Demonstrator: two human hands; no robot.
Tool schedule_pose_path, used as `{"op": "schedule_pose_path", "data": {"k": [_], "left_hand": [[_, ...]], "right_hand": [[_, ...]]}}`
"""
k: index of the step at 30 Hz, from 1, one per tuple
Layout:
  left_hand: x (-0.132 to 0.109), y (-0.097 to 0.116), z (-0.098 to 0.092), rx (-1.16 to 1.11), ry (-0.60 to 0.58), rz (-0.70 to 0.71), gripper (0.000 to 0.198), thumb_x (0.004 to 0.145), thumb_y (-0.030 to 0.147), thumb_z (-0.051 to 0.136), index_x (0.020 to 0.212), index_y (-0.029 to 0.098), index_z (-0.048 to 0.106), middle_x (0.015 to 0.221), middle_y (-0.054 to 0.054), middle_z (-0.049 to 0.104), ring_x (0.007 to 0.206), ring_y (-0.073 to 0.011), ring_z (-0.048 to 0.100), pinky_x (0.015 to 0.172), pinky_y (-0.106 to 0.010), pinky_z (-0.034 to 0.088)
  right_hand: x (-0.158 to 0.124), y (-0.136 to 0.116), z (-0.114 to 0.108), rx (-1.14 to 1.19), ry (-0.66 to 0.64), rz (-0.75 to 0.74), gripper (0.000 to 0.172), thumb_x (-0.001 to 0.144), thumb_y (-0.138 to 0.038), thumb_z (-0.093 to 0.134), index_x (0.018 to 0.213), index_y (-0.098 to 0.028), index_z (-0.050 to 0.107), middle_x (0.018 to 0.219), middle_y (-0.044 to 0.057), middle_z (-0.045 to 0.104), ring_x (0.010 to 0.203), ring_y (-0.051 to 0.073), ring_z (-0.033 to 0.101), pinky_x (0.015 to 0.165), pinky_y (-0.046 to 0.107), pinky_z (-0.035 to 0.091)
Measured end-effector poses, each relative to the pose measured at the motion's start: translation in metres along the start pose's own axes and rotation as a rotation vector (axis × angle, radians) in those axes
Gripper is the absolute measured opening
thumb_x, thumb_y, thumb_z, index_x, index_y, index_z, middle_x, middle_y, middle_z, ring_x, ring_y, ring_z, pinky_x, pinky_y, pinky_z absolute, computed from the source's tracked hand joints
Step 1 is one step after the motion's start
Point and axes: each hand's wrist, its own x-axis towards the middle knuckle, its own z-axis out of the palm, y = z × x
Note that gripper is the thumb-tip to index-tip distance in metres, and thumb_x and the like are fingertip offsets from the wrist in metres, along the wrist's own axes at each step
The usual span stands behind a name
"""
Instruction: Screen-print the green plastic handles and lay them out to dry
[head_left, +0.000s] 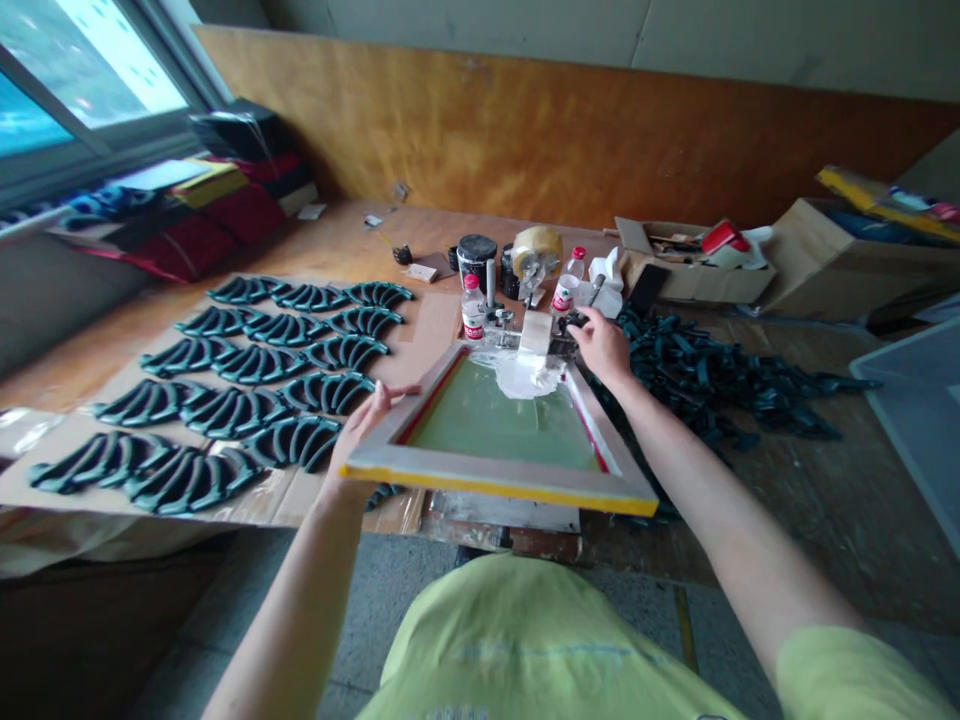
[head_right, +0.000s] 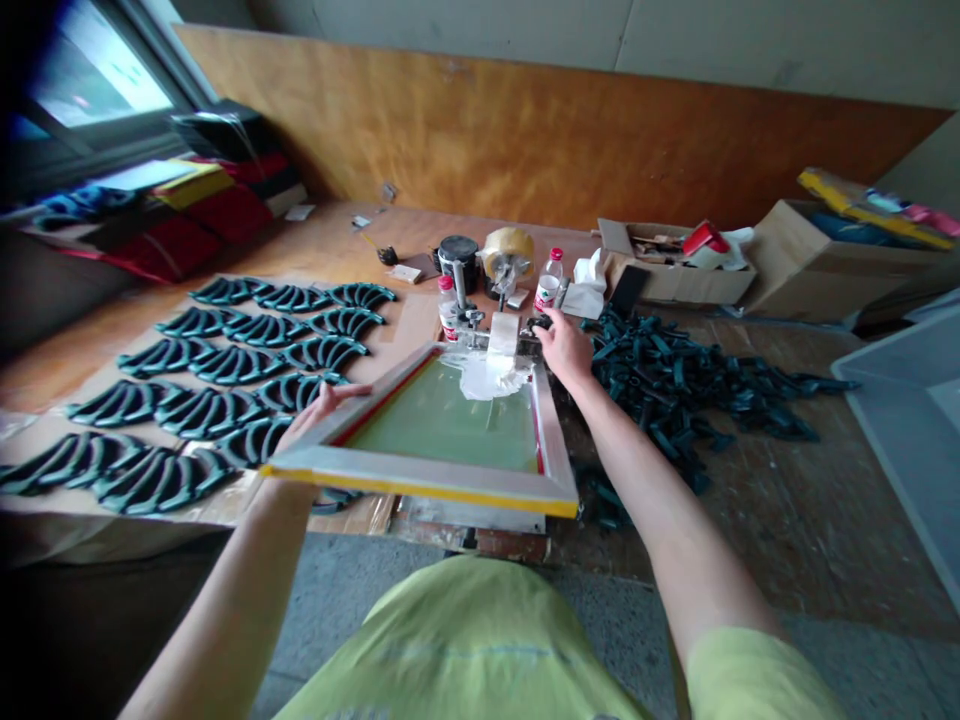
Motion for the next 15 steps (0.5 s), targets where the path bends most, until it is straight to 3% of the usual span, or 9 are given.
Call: {"op": "schedule_pose_path", "data": {"k": [2,4,9,11,13,15], "left_hand": [[0.016,0.019,0.014,-0.093,-0.009,0.147,0.049,0.084,0.058,0.055,0.103,0.015,0.067,0.090,-0.005,0.070,0.073,-0.0162,0.065,0.062,-0.026,0.053],[0.033,0.037,0.029,-0.113,-0.021,0.228,0.041,0.088,0.053,0.052,0.097,0.015,0.065,0.085,-0.004,0.069,0.071,-0.0144,0.063,0.059,-0.024,0.050],[0.062,0.068,0.051,-0.104,-0.005,0.246,0.046,0.096,0.052,0.035,0.094,0.012,0.059,0.071,-0.002,0.064,0.066,-0.0103,0.062,0.060,-0.020,0.046],[0.063,0.061,0.051,-0.126,0.039,0.262,0.045,0.094,0.055,0.040,0.102,0.014,0.058,0.074,-0.001,0.066,0.066,-0.0102,0.062,0.059,-0.020,0.047],[0.053,0.038,0.049,-0.120,0.066,0.244,0.050,0.089,0.060,0.047,0.111,0.017,0.057,0.079,-0.002,0.069,0.066,-0.0110,0.063,0.057,-0.020,0.047],[0.034,0.003,0.049,-0.033,-0.008,0.092,0.058,0.081,0.065,0.055,0.112,0.016,0.059,0.082,-0.005,0.071,0.066,-0.0135,0.064,0.054,-0.021,0.046]], "right_hand": [[-0.016,0.024,0.000,0.007,0.008,0.106,0.028,0.090,-0.033,0.052,0.110,-0.019,0.064,0.092,0.007,0.072,0.083,0.022,0.064,0.074,0.031,0.046],[-0.042,0.039,0.011,0.027,-0.078,0.139,0.020,0.089,-0.032,0.053,0.099,-0.018,0.065,0.087,0.007,0.071,0.079,0.021,0.063,0.071,0.030,0.046],[-0.108,0.031,0.053,0.077,-0.313,-0.178,0.028,0.081,-0.029,0.069,0.106,-0.019,0.062,0.096,0.006,0.068,0.093,0.021,0.060,0.082,0.032,0.045],[-0.117,0.022,0.061,0.047,-0.333,-0.273,0.025,0.079,-0.024,0.071,0.103,-0.020,0.063,0.101,0.007,0.067,0.099,0.022,0.057,0.087,0.035,0.044],[-0.119,0.015,0.059,0.047,-0.326,-0.300,0.015,0.081,-0.019,0.069,0.095,-0.020,0.064,0.097,0.006,0.065,0.098,0.022,0.056,0.087,0.035,0.043],[-0.121,0.006,0.051,0.074,-0.280,-0.311,0.006,0.083,-0.020,0.067,0.089,-0.019,0.064,0.091,0.006,0.064,0.093,0.022,0.055,0.085,0.035,0.044]]}}
